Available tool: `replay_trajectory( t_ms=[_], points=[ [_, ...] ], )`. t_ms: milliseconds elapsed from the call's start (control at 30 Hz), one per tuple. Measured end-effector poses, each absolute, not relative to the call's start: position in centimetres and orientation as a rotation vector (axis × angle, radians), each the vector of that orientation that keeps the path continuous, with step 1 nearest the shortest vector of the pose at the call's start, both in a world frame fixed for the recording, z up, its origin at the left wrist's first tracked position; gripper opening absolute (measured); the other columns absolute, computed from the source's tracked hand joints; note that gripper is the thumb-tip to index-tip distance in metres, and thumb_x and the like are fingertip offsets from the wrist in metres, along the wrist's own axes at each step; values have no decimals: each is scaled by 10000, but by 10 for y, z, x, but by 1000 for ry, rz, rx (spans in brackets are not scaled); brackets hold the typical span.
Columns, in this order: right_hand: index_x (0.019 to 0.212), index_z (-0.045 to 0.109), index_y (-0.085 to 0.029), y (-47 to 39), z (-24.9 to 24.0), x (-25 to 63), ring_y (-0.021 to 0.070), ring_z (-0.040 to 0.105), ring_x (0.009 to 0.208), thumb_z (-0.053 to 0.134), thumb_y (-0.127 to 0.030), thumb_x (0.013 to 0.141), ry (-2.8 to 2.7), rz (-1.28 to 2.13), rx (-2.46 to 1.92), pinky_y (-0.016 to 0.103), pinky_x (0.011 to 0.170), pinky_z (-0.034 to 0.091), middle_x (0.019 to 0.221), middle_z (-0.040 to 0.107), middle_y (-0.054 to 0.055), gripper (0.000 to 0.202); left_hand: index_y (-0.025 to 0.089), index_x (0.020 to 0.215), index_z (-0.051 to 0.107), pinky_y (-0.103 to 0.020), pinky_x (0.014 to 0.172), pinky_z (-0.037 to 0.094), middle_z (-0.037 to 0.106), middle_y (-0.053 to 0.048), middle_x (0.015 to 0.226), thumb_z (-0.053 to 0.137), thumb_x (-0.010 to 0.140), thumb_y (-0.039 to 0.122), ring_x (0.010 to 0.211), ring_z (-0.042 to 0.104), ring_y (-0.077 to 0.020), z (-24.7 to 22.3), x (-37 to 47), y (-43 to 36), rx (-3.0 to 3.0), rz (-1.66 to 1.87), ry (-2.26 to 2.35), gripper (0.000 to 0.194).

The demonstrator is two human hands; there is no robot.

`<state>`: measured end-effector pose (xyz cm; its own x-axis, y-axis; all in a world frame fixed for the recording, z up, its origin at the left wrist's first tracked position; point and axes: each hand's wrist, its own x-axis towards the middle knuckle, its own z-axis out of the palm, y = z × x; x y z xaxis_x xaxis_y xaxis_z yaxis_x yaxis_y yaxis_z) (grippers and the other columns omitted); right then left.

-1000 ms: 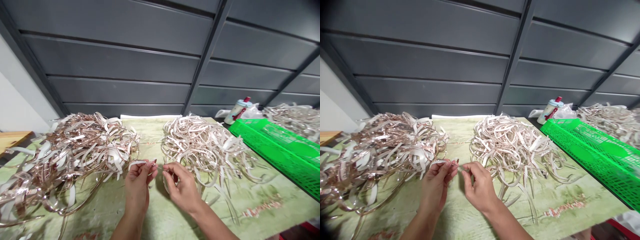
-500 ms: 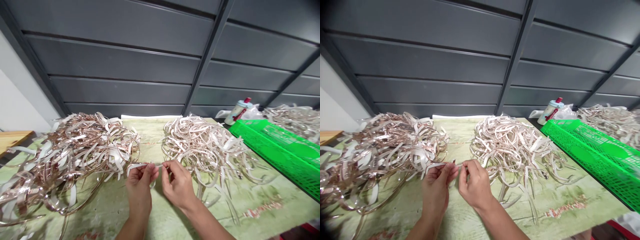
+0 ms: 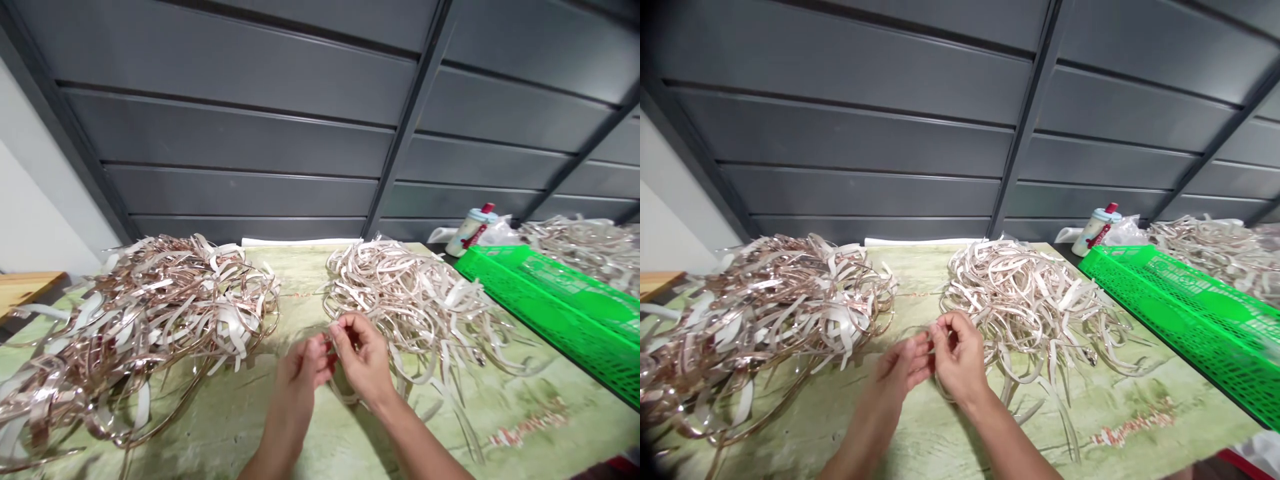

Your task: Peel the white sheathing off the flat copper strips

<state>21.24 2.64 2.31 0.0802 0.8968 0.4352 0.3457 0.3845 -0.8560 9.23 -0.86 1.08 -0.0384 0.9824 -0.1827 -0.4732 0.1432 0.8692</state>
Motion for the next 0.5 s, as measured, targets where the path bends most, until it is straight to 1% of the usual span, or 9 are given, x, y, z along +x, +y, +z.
replay_trajectory(
  t_ms=[67,133,200,267,300,333,400,467,500],
  points=[
    [783,560,-193,29,32,223,136,466,614,581,-265,897,-1567,490,-1213,259,560,379,731,525,-2,136,192,975,765,-364,721,580,744,-114,875,694,799,437,744,685,-236,13,89,-12,1003,1377,1120,310],
    [762,551,-194,29,39,231,138,473,622,580,-245,893,-1670,462,-1220,260,573,376,724,526,-5,144,235,939,782,-325,702,557,736,-93,869,725,776,368,738,665,-230,16,84,-13,1201,1544,1248,219],
    [749,547,-195,26,46,234,140,493,635,580,-229,891,-1772,509,-1213,259,589,380,713,530,-9,149,262,953,788,-307,782,530,732,-89,951,744,756,311,847,663,-241,20,79,-11,1295,1690,1311,207],
    [746,549,-194,22,51,231,139,507,639,578,-219,890,-1839,576,-1207,259,601,386,705,528,-14,148,278,1003,782,-310,904,485,728,-81,1053,741,759,282,987,647,-252,23,75,-7,1358,1701,1301,247],
    [745,552,-194,20,53,229,138,510,638,578,-214,889,-1856,604,-1204,258,602,388,705,527,-16,147,281,1015,780,-314,928,473,732,-75,1063,730,772,285,1012,645,-253,24,74,-6,1366,1663,1276,248],
    [745,556,-193,18,54,225,138,512,639,579,-212,887,-1865,627,-1199,258,603,391,707,527,-16,145,277,1013,780,-317,917,478,743,-69,1041,713,791,296,998,653,-251,24,74,-4,1355,1609,1247,233],
    [742,574,-191,16,56,219,141,517,645,574,-210,890,-1856,679,-1181,257,604,401,711,537,-11,149,257,962,790,-301,799,509,762,-55,901,678,823,332,862,676,-234,23,74,-3,1285,1517,1208,194],
    [754,605,-188,14,54,212,150,540,675,548,-214,910,-1829,751,-1143,258,619,421,728,560,1,167,233,907,793,-278,684,498,745,-39,767,661,835,365,731,656,-209,21,74,-3,1196,1504,1210,200],
    [775,620,-189,14,52,209,154,552,694,538,-216,917,-1811,784,-1121,259,632,432,745,573,7,166,225,888,792,-271,663,488,736,-35,744,666,831,373,707,644,-201,20,74,-3,1149,1530,1222,202]
  ],
)
